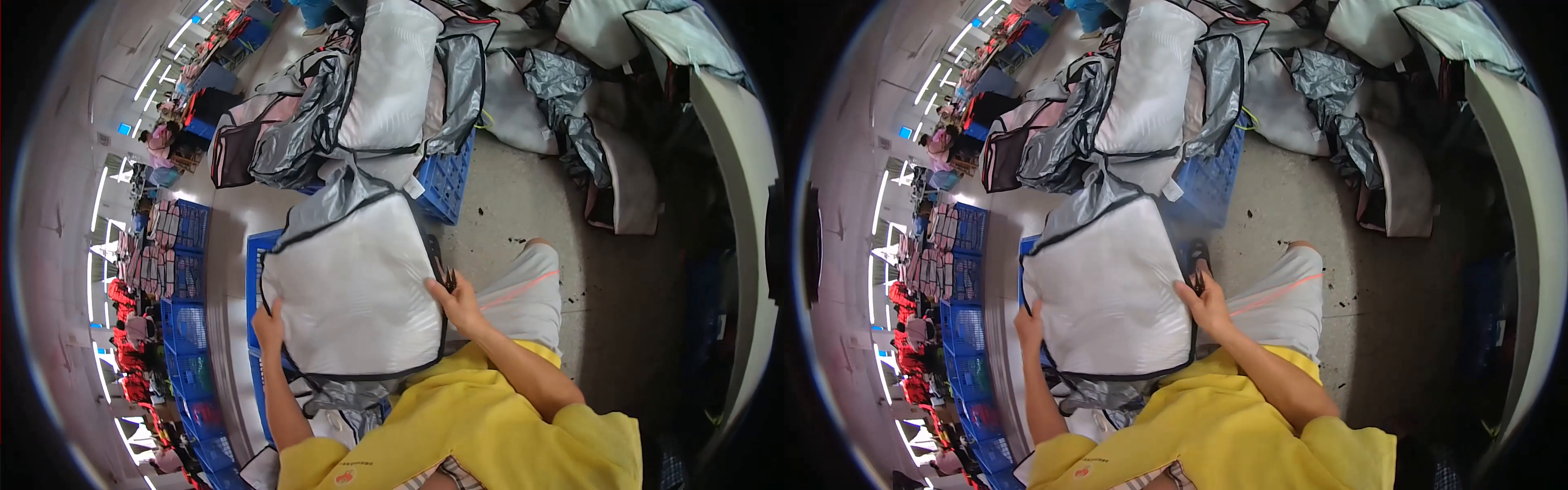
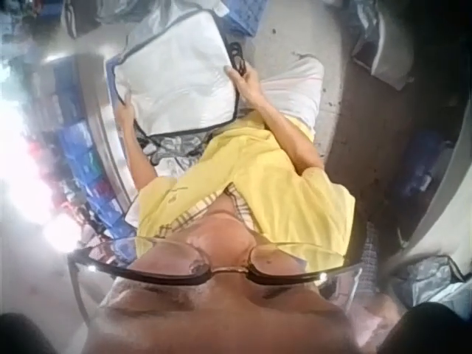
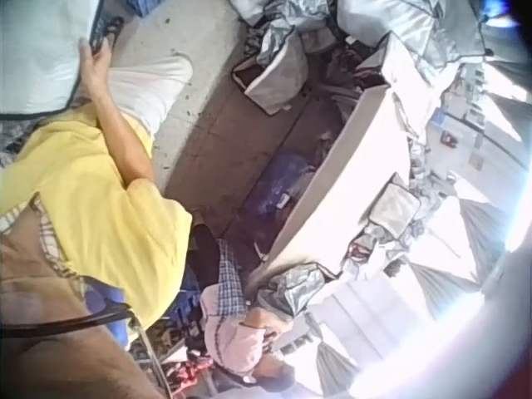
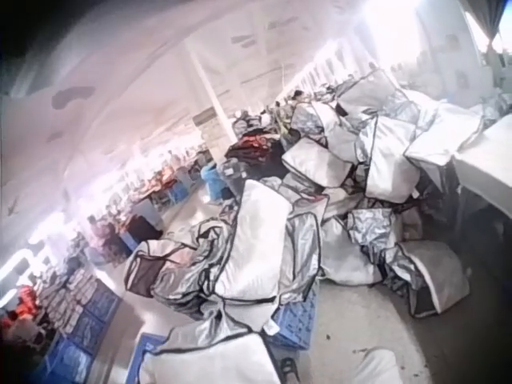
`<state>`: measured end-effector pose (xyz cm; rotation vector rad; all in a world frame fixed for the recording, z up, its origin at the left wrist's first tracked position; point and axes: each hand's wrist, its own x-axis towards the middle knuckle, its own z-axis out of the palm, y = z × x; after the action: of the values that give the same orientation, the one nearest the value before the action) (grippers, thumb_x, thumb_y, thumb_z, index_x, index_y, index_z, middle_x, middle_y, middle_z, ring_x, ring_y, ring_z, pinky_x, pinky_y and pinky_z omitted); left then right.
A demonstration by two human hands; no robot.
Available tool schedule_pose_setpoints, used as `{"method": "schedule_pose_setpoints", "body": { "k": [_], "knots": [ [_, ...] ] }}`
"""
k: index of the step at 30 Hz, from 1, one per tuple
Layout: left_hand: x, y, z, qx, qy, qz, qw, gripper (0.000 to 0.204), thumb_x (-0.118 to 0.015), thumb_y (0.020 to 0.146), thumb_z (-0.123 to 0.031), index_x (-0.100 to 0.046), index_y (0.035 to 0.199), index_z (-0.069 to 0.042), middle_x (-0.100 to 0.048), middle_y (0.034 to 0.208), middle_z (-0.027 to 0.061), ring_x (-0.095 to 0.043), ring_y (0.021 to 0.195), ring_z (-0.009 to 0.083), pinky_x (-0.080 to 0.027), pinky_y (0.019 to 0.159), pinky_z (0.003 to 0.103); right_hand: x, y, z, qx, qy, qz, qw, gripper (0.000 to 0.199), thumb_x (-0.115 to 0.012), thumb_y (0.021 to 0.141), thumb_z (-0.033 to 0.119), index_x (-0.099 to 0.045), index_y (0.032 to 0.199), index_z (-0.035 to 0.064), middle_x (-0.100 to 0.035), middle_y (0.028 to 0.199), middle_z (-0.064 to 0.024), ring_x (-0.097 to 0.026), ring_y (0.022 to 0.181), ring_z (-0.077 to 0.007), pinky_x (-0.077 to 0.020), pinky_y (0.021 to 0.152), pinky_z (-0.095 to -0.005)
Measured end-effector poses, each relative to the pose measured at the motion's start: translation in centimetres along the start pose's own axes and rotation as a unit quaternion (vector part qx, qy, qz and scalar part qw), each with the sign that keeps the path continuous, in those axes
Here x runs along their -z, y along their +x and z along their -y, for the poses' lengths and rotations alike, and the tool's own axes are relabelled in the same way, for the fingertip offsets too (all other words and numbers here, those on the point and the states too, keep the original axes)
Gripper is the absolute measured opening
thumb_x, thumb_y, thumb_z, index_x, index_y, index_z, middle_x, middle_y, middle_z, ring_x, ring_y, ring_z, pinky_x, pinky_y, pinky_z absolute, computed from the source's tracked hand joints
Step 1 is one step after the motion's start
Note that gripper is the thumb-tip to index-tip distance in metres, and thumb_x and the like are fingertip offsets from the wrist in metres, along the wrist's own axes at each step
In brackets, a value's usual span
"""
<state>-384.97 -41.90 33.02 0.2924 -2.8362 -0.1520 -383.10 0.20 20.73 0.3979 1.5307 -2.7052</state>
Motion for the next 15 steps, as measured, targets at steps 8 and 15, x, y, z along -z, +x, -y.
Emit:
{"method": "schedule_pose_setpoints", "body": {
  "k": [8,15],
  "knots": [
    [0.4,-3.6,0.5,0.153,-0.140,0.045,0.977,0.038,-0.067,0.098,-0.031,-0.068,0.101,0.007,-0.072,0.089,0.0207,-0.067,0.081,0.0316,-0.049,0.074,0.041,0.9,-0.1,-0.3,-0.101,-0.023,0.061,0.993,0.028,-0.080,0.093,0.021,-0.054,0.086,0.0129,-0.048,0.075,0.0106,-0.041,0.068,-0.0028,-0.0342,0.060,-0.0216],
    [1.0,1.5,-0.9,0.112,-0.370,0.101,0.917,0.056,-0.072,0.096,-0.018,-0.050,0.144,0.001,-0.060,0.136,0.0185,-0.060,0.124,0.0248,-0.047,0.105,0.037,3.6,-0.1,-2.4,-0.132,-0.077,0.008,0.988,0.026,-0.078,0.093,0.018,-0.052,0.095,0.0118,-0.049,0.089,0.0064,-0.046,0.081,-0.0075,-0.0403,0.073,-0.0233]
  ]
}}
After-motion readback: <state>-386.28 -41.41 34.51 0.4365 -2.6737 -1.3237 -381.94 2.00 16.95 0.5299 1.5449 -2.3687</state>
